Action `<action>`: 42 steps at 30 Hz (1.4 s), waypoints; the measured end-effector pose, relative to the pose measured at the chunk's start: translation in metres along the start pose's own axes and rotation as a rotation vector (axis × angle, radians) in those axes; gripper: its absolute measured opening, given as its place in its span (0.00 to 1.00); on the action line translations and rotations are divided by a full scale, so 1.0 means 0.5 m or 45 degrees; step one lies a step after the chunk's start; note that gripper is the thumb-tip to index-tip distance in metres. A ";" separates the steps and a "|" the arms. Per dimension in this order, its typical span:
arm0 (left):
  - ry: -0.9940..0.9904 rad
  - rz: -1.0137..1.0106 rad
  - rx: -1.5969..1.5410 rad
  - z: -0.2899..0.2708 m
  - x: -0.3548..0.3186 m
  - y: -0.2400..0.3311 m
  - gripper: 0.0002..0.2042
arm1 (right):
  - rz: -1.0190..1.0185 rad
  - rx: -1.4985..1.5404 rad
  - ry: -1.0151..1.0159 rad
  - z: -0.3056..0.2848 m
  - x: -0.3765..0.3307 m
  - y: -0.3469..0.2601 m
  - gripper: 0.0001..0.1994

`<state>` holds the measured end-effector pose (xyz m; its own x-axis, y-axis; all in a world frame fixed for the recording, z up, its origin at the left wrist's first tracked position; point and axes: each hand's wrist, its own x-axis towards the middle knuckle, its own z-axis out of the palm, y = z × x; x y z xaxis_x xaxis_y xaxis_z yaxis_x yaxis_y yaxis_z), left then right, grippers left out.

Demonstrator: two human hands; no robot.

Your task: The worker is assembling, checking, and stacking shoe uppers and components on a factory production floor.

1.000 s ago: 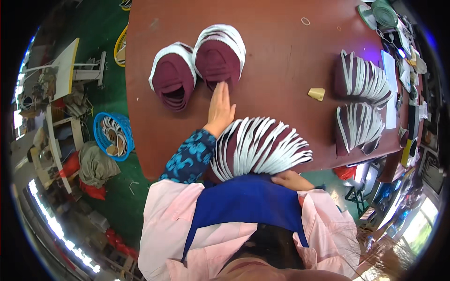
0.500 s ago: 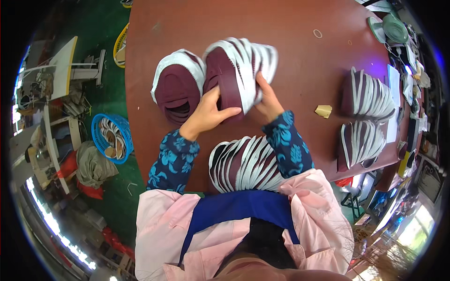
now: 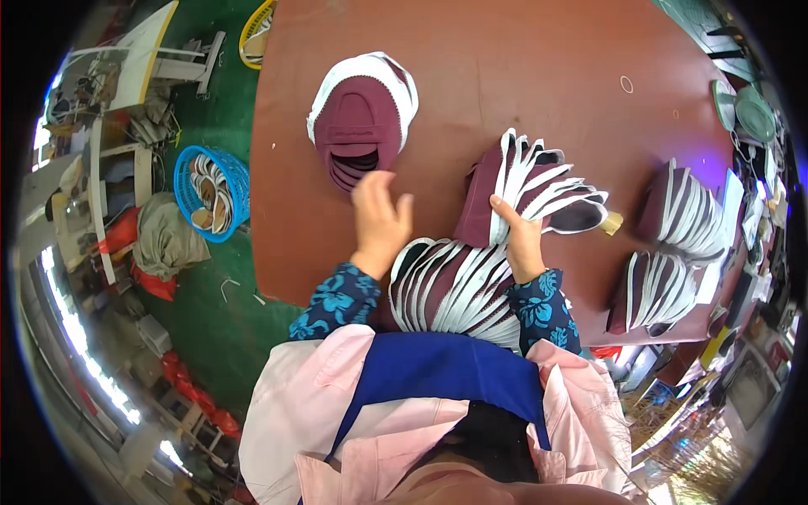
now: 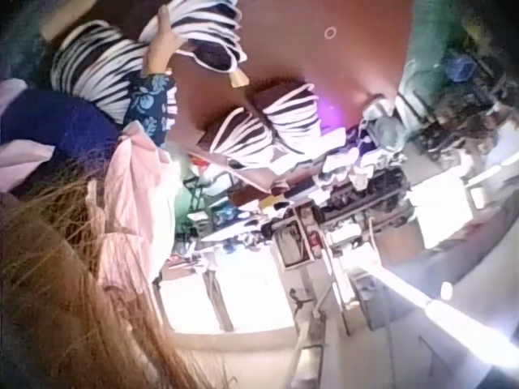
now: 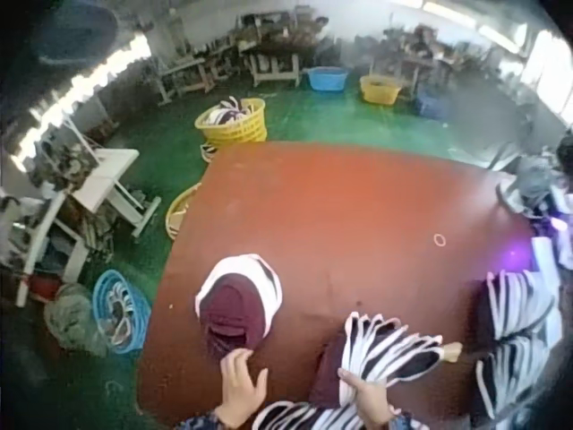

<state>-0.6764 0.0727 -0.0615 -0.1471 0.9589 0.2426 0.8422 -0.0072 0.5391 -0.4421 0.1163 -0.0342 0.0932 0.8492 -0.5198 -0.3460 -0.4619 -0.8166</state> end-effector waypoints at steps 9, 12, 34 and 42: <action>-0.685 0.038 0.499 0.030 0.129 -0.181 0.22 | 0.033 0.045 0.006 -0.039 -0.017 -0.027 0.21; -0.634 -0.060 -0.281 -0.069 0.205 -0.089 0.25 | 0.002 0.237 0.057 -0.055 -0.009 -0.067 0.24; -0.746 -1.061 -1.428 0.083 -0.036 -0.070 0.38 | -0.448 -0.275 0.209 0.030 0.002 0.082 0.26; -0.256 -0.719 -1.220 0.056 -0.008 -0.038 0.33 | -0.202 -0.099 -0.115 0.027 -0.051 0.046 0.36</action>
<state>-0.6775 0.0770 -0.0954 -0.2215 0.9213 -0.3196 -0.0765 0.3103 0.9476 -0.4649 0.0873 -0.0366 0.0558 0.9308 -0.3611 -0.2602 -0.3356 -0.9054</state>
